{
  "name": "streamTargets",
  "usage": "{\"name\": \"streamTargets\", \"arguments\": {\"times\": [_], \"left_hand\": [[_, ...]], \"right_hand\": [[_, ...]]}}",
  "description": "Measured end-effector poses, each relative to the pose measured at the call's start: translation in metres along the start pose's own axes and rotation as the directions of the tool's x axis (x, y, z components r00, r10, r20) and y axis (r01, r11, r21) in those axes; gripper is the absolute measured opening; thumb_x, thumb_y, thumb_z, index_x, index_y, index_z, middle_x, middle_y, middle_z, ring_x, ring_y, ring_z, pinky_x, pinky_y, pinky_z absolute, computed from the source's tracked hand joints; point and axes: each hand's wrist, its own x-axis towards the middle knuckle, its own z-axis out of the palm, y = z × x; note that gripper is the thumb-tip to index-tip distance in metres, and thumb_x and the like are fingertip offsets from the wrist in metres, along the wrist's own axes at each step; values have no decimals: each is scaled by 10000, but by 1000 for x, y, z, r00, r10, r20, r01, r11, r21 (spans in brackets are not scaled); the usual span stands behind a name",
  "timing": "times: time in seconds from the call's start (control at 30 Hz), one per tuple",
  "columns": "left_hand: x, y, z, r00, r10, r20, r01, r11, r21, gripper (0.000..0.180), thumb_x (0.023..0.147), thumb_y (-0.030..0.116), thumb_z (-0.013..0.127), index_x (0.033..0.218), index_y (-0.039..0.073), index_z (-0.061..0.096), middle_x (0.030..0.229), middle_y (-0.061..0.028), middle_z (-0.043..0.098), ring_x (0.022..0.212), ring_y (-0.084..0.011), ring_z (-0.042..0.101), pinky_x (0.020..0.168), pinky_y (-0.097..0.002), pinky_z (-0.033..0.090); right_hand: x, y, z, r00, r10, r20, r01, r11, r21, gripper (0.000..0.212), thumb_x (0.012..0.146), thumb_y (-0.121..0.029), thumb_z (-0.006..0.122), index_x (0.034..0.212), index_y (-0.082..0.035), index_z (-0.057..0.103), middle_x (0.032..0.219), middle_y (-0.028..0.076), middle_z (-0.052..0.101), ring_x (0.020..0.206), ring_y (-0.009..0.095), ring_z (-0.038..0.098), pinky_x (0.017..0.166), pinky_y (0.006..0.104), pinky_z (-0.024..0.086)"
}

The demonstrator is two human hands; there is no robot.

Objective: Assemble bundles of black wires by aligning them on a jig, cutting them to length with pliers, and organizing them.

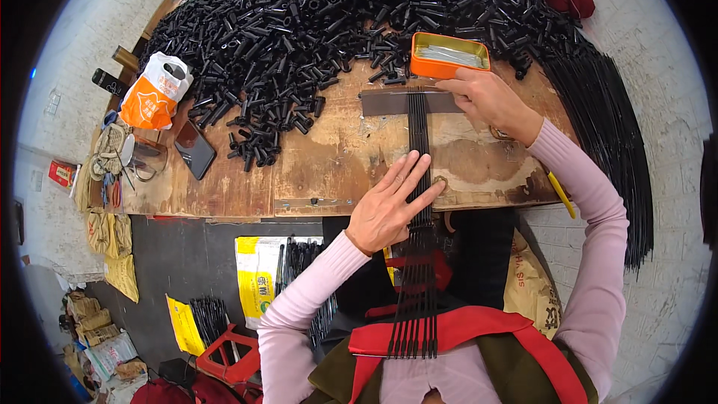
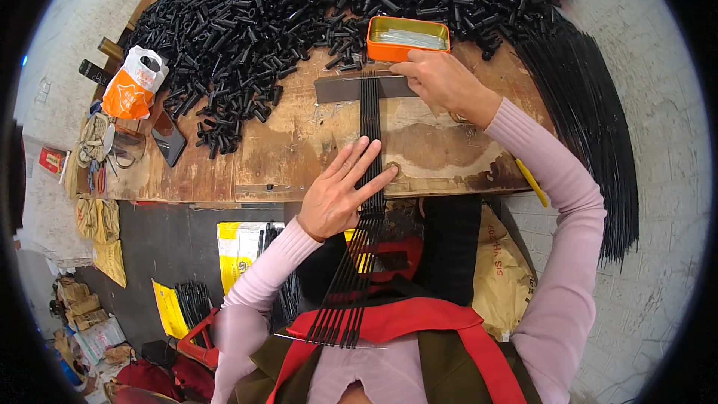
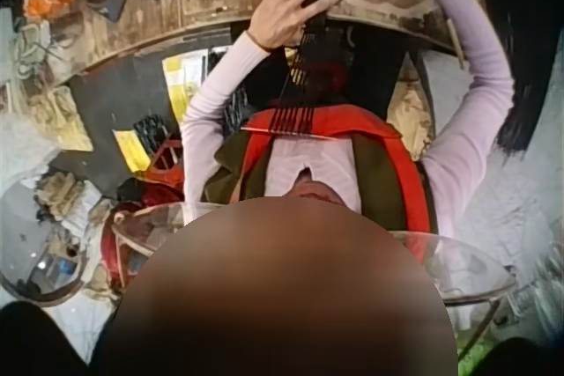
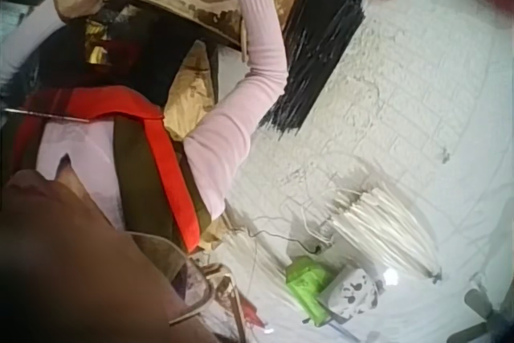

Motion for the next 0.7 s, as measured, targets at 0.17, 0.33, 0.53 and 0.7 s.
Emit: {"name": "streamTargets", "arguments": {"times": [0.17,0.33,0.53,0.7], "left_hand": [[-1,0,1,1000,-3,0,3,1000,4,833,601,-46,603,1400,170,513,1528,-187,363,1433,-349,328,1196,-445,261],[-1,0,0,1000,-7,18,7,1000,-14,868,581,-41,623,1412,175,496,1534,-185,353,1437,-350,319,1200,-443,256],[-2,0,1,1000,-9,26,9,1000,1,898,560,-38,645,1418,178,487,1538,-184,346,1440,-353,314,1203,-442,252],[-1,0,0,999,-16,30,16,1000,-20,909,552,-38,656,1418,182,486,1542,-187,337,1441,-353,311,1203,-439,254]], "right_hand": [[4,-1,3,1000,-17,12,17,1000,-24,358,768,14,605,1117,-26,673,816,138,592,781,318,625,741,408,509],[3,0,1,998,-44,35,45,998,-33,366,773,11,606,1130,-37,668,837,132,588,806,311,622,755,411,506],[8,4,5,998,-39,47,40,999,-18,309,808,-8,610,1109,-35,675,857,122,595,829,316,619,771,409,504],[18,18,8,998,-25,54,17,991,132,143,871,-51,616,991,0,674,913,132,625,887,319,623,783,391,498]]}}
